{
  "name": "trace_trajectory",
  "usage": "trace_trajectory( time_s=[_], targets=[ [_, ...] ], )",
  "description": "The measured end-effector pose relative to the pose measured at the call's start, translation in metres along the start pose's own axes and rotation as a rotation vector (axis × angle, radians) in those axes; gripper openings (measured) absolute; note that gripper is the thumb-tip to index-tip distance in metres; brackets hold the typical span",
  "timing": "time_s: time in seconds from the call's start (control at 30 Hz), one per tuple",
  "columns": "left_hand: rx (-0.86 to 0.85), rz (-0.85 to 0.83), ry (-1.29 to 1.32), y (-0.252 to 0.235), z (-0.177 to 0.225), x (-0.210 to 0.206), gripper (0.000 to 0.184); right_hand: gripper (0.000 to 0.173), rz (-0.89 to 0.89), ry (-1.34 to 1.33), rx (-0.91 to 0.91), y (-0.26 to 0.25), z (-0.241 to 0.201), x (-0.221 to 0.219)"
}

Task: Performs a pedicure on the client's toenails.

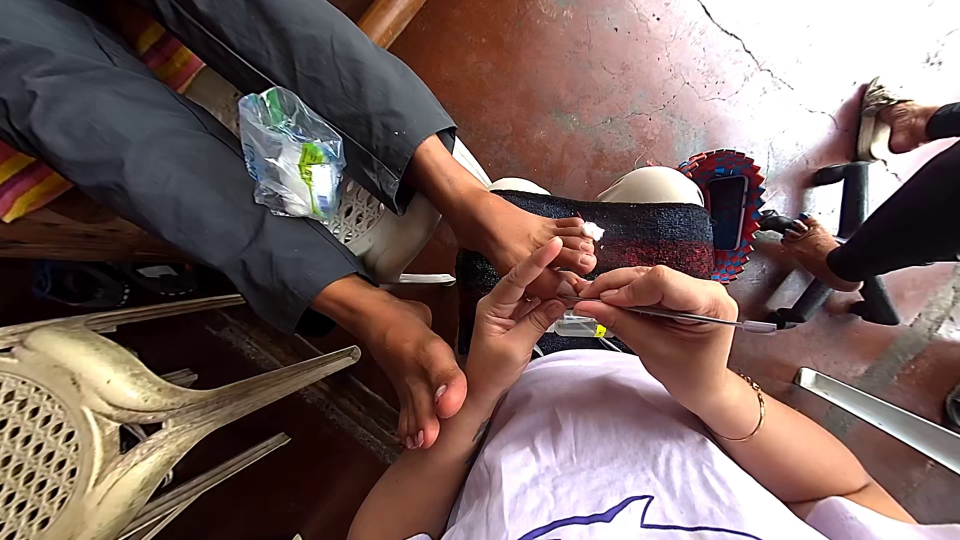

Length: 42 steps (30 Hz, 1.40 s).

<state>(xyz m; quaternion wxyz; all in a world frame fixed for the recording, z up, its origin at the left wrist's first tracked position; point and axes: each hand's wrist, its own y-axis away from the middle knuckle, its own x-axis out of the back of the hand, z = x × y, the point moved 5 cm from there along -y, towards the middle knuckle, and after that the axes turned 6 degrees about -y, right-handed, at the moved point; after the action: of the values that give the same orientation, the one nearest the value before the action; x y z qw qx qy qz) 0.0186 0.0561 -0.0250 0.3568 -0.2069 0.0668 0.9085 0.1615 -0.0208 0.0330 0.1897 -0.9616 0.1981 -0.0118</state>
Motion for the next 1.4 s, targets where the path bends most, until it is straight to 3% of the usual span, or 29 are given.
trace_trajectory(
  time_s=[1.0,1.4],
  targets=[
    [-0.009,0.018,0.023,-0.002,0.002,-0.003,0.052,0.012,0.039,-0.015,0.049,0.007,-0.003,-0.003],
    [0.0,0.027,0.002,-0.001,0.001,-0.002,0.052,0.007,-0.105,0.253,-0.047,-0.014,-0.024,-0.005]
  ],
)
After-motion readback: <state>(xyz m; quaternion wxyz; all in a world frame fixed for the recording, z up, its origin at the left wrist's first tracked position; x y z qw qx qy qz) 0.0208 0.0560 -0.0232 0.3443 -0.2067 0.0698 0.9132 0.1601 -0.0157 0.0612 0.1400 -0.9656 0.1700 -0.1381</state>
